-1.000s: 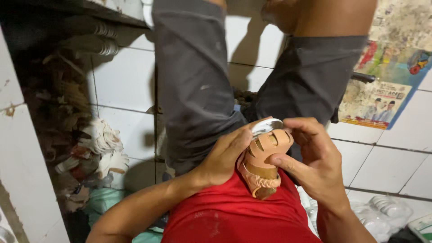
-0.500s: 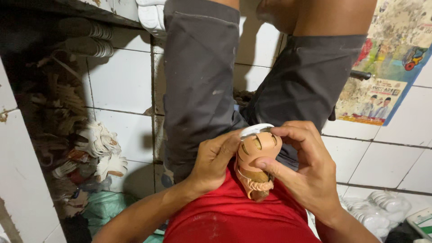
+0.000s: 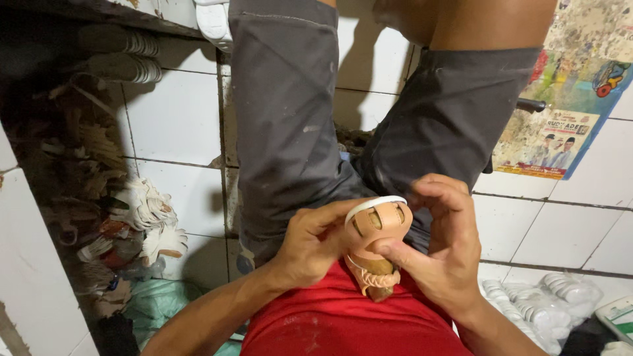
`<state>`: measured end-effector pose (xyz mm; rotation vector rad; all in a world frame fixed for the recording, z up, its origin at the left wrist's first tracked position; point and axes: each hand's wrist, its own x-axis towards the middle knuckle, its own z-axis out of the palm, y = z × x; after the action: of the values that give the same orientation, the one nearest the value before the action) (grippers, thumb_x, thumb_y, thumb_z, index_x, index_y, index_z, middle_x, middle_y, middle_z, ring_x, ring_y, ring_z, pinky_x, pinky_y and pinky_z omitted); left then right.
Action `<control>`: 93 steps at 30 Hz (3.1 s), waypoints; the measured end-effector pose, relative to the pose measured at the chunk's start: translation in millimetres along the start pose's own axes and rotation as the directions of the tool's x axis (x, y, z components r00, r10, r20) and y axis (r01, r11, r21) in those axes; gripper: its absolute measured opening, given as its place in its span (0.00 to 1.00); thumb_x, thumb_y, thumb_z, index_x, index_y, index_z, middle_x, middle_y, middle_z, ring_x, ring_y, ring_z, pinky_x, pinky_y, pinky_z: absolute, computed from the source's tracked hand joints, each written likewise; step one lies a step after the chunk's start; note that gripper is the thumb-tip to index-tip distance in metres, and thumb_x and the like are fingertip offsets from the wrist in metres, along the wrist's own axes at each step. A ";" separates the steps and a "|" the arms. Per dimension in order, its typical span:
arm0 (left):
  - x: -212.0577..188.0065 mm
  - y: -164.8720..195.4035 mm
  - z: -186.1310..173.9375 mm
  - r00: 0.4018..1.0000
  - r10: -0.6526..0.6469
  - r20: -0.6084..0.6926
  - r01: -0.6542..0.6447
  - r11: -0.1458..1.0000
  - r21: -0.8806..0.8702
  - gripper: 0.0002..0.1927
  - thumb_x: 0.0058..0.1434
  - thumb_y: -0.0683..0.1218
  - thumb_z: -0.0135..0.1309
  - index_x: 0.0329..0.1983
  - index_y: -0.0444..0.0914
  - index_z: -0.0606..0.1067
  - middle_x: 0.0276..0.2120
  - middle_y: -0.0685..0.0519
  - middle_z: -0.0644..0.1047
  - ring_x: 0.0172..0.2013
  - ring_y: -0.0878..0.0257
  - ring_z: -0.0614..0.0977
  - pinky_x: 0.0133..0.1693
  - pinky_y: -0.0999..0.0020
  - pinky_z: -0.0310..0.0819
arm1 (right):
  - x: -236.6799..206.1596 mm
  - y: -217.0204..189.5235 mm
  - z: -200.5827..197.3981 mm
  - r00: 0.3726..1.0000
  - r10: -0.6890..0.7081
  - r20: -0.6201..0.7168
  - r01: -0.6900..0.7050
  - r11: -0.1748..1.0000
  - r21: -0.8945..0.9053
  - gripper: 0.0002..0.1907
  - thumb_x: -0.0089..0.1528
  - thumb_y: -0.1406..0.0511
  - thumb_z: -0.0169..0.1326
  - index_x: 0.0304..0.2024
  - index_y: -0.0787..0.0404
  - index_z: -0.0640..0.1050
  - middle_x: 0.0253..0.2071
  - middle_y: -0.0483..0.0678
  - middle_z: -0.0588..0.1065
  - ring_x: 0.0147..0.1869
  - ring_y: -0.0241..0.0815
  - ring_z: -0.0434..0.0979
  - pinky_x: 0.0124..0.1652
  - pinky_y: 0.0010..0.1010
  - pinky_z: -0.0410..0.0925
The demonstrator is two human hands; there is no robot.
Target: The person heats the sole and upper of a slipper over a gas burner, then presses them together. They use a curved blade to trim excess material from the edges and place the finished slipper on a nearby shelf. The process is repeated for multiple units.
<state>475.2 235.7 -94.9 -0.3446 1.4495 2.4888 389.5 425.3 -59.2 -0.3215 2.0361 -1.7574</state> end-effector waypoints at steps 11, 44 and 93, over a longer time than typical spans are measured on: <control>45.0 44.8 7.2 0.964 -0.241 -0.113 0.147 0.836 -0.528 0.26 0.63 0.42 0.58 0.63 0.33 0.64 0.49 0.46 0.75 0.47 0.60 0.80 0.50 0.63 0.79 | 24.8 9.3 -23.9 0.991 0.038 0.127 -0.079 0.937 0.340 0.39 0.63 0.65 0.64 0.73 0.69 0.62 0.60 0.55 0.73 0.66 0.45 0.74 0.70 0.39 0.66; 176.7 130.1 -19.0 0.901 0.419 0.116 -0.422 0.778 0.466 0.38 0.66 0.42 0.63 0.76 0.36 0.59 0.63 0.47 0.74 0.63 0.61 0.77 0.66 0.63 0.71 | 143.0 -21.5 -15.8 0.842 -0.535 -0.075 0.449 0.770 -0.454 0.33 0.54 0.73 0.70 0.59 0.67 0.71 0.52 0.53 0.74 0.54 0.46 0.77 0.54 0.35 0.71; 114.9 104.8 7.8 0.991 0.104 0.084 -0.077 0.958 -0.275 0.36 0.59 0.46 0.54 0.70 0.33 0.60 0.53 0.42 0.73 0.54 0.55 0.78 0.59 0.60 0.74 | 127.8 -69.4 -48.0 0.944 -0.271 0.186 0.319 0.891 -0.322 0.21 0.56 0.72 0.64 0.53 0.67 0.78 0.42 0.50 0.81 0.43 0.38 0.85 0.45 0.26 0.75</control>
<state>332.5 202.4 -42.4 -0.2048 1.1108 2.7422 247.7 399.2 -7.6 -0.8811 2.2860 -1.4708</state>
